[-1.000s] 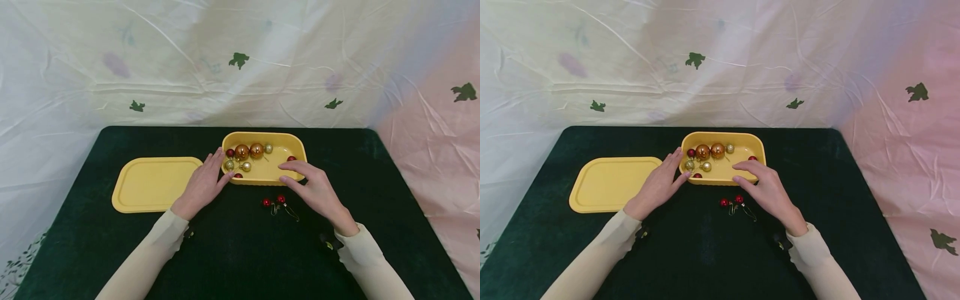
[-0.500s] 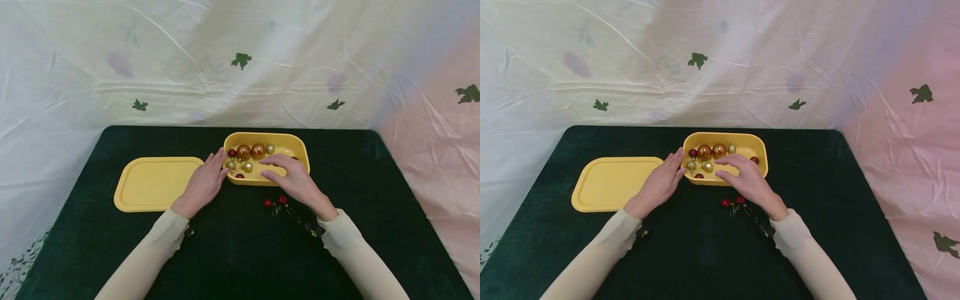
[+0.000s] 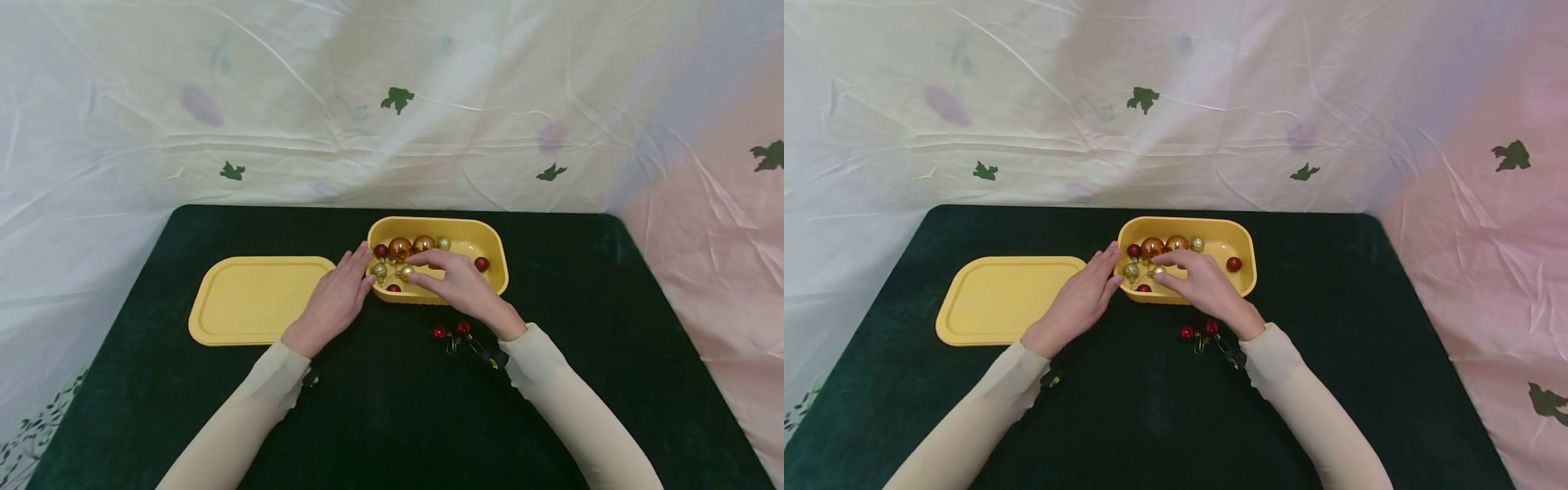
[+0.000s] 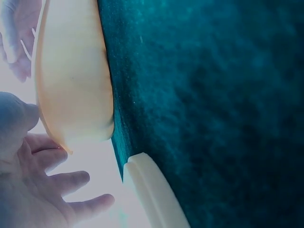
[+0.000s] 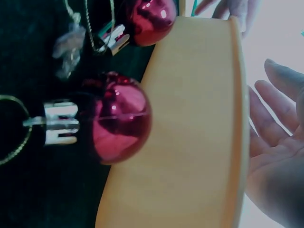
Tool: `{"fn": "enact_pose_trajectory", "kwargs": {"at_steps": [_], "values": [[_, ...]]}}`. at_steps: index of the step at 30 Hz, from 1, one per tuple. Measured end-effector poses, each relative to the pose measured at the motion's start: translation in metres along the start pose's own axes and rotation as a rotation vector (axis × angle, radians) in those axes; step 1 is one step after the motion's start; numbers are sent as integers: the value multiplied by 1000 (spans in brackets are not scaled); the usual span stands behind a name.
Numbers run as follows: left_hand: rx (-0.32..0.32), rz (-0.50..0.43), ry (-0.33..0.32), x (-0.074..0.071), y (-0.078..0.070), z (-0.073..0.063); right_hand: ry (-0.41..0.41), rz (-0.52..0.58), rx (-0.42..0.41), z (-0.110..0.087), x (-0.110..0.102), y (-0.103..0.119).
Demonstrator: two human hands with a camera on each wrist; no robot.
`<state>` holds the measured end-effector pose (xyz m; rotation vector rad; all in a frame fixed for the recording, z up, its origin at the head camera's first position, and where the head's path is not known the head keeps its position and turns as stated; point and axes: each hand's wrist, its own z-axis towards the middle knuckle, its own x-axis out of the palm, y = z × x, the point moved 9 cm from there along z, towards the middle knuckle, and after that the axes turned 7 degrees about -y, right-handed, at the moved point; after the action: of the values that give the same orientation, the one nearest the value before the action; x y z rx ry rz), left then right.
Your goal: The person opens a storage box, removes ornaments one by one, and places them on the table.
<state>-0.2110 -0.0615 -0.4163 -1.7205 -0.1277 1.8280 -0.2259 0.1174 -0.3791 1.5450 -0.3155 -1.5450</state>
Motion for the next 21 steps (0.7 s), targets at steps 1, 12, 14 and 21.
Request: {"fn": "enact_pose_trajectory", "kwargs": {"at_steps": [1,12,14,21], "values": [[-1,0,0,0,0,0,10,3,11,2,2,-2],[-10,4,-10,1,1,1,133,-15,46,20,29,-7],[-11,4,-9,0,1,1,154,-22,57,23,33,-8],[-22,2,-2,0,1,1,222,-28,49,30,43,-8]]}}
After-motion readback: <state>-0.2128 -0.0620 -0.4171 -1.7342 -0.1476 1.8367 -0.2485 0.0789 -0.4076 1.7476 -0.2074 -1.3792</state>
